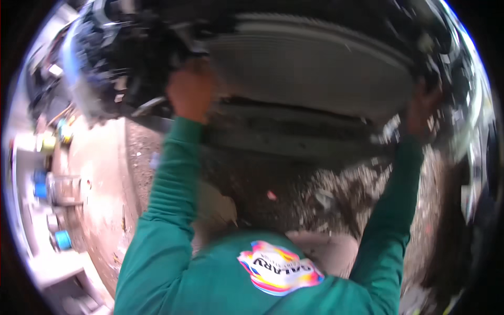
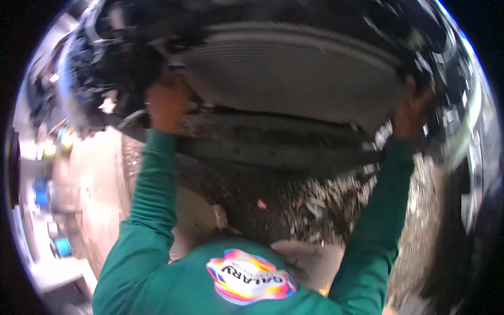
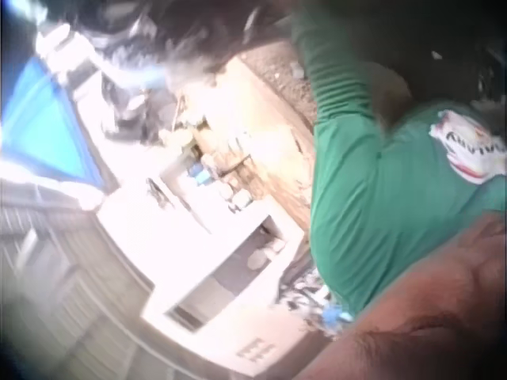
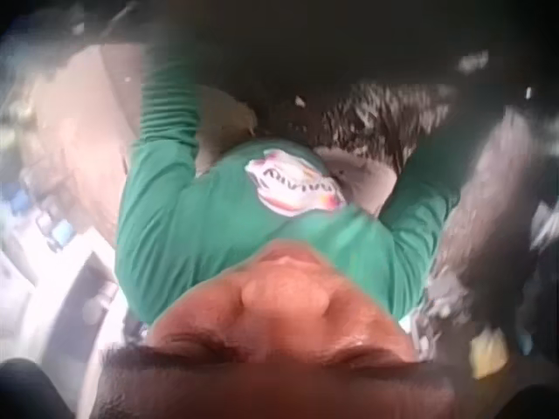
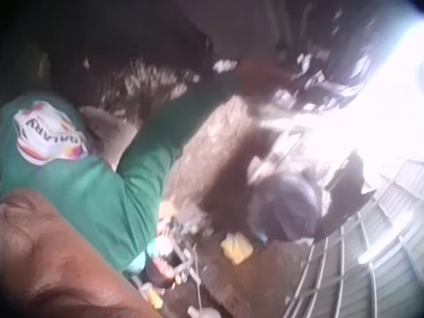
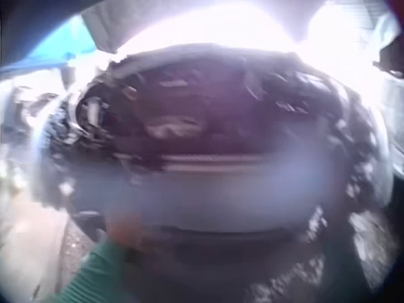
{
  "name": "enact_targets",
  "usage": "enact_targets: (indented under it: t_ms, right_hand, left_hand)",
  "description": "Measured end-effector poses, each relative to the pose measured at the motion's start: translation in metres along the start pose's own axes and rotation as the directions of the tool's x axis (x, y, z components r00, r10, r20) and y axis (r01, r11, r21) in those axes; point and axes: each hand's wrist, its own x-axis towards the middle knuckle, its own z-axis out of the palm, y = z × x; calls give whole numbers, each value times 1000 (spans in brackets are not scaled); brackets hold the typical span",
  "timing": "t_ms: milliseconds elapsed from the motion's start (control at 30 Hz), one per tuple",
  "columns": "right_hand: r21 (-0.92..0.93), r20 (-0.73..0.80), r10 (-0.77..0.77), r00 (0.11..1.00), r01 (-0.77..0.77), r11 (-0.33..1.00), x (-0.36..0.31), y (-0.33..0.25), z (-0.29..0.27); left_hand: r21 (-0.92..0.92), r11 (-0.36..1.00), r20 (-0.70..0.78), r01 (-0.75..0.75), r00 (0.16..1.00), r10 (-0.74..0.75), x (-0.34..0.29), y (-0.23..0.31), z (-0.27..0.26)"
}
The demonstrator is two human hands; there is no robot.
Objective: The person unboxes a new car radiator, removes protective cardboard and plastic caps, and positions it into the engine bay of a car. They then use a T-handle wrench to tighten a bolt securing the radiator assembly.
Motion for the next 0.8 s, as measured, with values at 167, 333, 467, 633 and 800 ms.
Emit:
enact_targets:
  t_ms: [167, 333, 467, 633, 800]
  right_hand:
    - [133, 7, 45, 999, -45, 990, -3, -4, 15]
    - [-448, -145, 103, 984, -158, 880, -7, -24, -3]
    - [-166, 288, 451, 845, -420, 892, -14, -96, -58]
    - [-14, 557, 168, 813, -194, 981, -59, -130, -88]
    - [54, 713, 137, 688, -248, 967, -67, -110, -67]
  left_hand:
    - [280, 805, -75, -524, 823, 562, 18, -56, 26]
    - [-175, 984, 22, 31, 999, -28, 7, -15, 5]
    - [-180, 983, -89, -30, 996, 14, 2, -16, 4]
    - [-221, 973, -116, -61, 993, 36, -1, -20, 0]
    - [-309, 937, -71, -165, 986, 150, -64, -30, -61]
